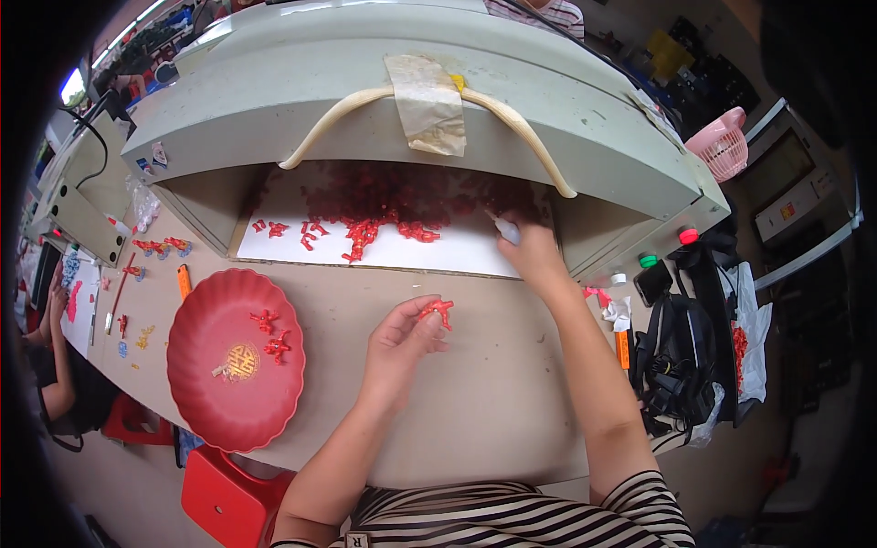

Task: The person applies glue to plastic figurine components using a squeeze bottle and attaches the pieces together by hand.

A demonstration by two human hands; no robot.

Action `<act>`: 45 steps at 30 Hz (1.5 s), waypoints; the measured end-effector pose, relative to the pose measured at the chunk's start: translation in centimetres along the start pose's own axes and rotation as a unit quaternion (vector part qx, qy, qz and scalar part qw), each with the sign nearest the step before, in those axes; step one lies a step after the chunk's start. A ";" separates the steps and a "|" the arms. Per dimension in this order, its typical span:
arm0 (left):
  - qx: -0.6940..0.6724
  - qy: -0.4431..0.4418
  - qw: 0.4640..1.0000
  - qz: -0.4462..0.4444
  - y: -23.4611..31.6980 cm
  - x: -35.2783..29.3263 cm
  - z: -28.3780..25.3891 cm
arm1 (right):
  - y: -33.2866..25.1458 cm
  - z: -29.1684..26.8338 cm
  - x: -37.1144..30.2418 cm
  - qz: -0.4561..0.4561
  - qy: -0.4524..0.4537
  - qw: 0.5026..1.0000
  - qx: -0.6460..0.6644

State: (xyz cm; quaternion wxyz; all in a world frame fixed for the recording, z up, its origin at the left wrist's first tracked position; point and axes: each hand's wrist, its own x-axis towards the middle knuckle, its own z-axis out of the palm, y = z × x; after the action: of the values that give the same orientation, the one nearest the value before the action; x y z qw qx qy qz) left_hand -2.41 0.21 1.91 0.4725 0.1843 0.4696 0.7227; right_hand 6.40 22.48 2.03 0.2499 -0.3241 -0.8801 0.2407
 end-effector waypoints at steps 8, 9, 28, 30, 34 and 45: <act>-0.122 -0.022 0.985 -0.118 -0.1 -0.2 -0.1 | -3.6 -2.4 -6.8 0.223 -0.047 0.882 0.413; -0.105 -0.031 0.987 -0.117 -0.2 -0.2 0.2 | -3.9 -2.6 -7.8 0.241 -0.061 0.823 0.510; 0.014 -0.086 0.992 -0.092 -1.2 -0.9 0.9 | -4.5 -2.4 -11.9 0.272 -0.148 0.641 0.703; 0.008 -0.085 0.992 -0.093 -1.3 -0.8 0.8 | -4.3 -2.4 -11.9 0.278 -0.161 0.643 0.696; -0.007 -0.079 0.993 -0.090 -1.1 -0.7 0.8 | -4.5 -2.5 -11.7 0.278 -0.158 0.663 0.676; 0.029 -0.096 0.993 -0.070 -1.2 -0.8 0.7 | -4.3 -2.8 -11.8 0.280 -0.142 0.661 0.681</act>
State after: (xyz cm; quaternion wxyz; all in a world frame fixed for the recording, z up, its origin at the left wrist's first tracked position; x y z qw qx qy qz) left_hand -0.93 0.03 1.40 0.5591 0.2330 0.4544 0.6532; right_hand 13.98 12.11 3.33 0.1939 -0.2564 -0.3627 0.8747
